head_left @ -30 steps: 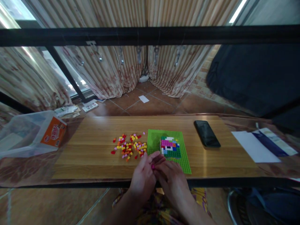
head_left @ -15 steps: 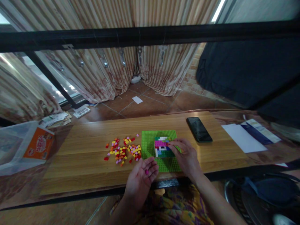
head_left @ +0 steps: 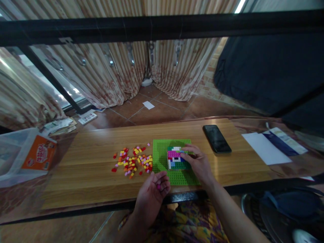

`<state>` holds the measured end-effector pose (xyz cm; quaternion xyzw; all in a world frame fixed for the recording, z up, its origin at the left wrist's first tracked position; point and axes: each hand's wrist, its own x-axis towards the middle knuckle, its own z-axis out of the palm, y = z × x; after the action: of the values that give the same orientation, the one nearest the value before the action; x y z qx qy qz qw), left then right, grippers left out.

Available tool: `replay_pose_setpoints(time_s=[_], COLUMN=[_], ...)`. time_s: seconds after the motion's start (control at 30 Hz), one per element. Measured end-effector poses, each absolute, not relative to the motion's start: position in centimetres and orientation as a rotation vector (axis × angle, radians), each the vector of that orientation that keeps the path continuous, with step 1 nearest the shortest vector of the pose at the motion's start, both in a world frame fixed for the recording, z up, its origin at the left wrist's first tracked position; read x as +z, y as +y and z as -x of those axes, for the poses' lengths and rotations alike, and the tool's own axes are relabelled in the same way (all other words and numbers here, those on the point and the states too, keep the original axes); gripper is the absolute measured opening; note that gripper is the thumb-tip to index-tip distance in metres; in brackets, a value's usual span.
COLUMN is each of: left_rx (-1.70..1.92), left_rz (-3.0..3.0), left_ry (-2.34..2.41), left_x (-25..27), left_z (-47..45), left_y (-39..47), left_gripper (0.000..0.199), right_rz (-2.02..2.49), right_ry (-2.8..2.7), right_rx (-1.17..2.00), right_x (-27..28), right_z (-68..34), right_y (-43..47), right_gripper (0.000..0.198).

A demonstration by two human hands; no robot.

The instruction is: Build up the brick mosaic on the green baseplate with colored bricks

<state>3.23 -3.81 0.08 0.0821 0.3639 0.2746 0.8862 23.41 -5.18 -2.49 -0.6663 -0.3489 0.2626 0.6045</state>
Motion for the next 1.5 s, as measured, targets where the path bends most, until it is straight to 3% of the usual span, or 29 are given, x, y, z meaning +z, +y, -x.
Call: replay_pose_setpoints(time_s=[0.47,0.77,1.1,1.5], left_rx=[0.552,0.527,0.535,0.523], left_rz=[-0.192,-0.218,-0.132,-0.161], left_ry=[0.721,0.605,0.462,0.465], left_x=[0.4,1.2,2.4,1.2], left_z=[-3.7,-3.2,-3.6,-3.8], left_y=[-3.8,-4.2,-4.3,-5.2], left_gripper=[0.036,0.045,0.045,0.046], right_rz=[1.416,1.589,1.723,1.7], right_ry=[-0.578,-0.922,-1.677,-1.637], right_rx=[0.854,0.4,0.247,0.338], right_x=[-1.3,-0.3,1.8,0.8], right_z=[-22.8,-21.2,-15.7,-15.3], right_y=[-4.7,-8.1,-10.9,-11.3], right_gripper=[0.029,0.016,0.016,0.009])
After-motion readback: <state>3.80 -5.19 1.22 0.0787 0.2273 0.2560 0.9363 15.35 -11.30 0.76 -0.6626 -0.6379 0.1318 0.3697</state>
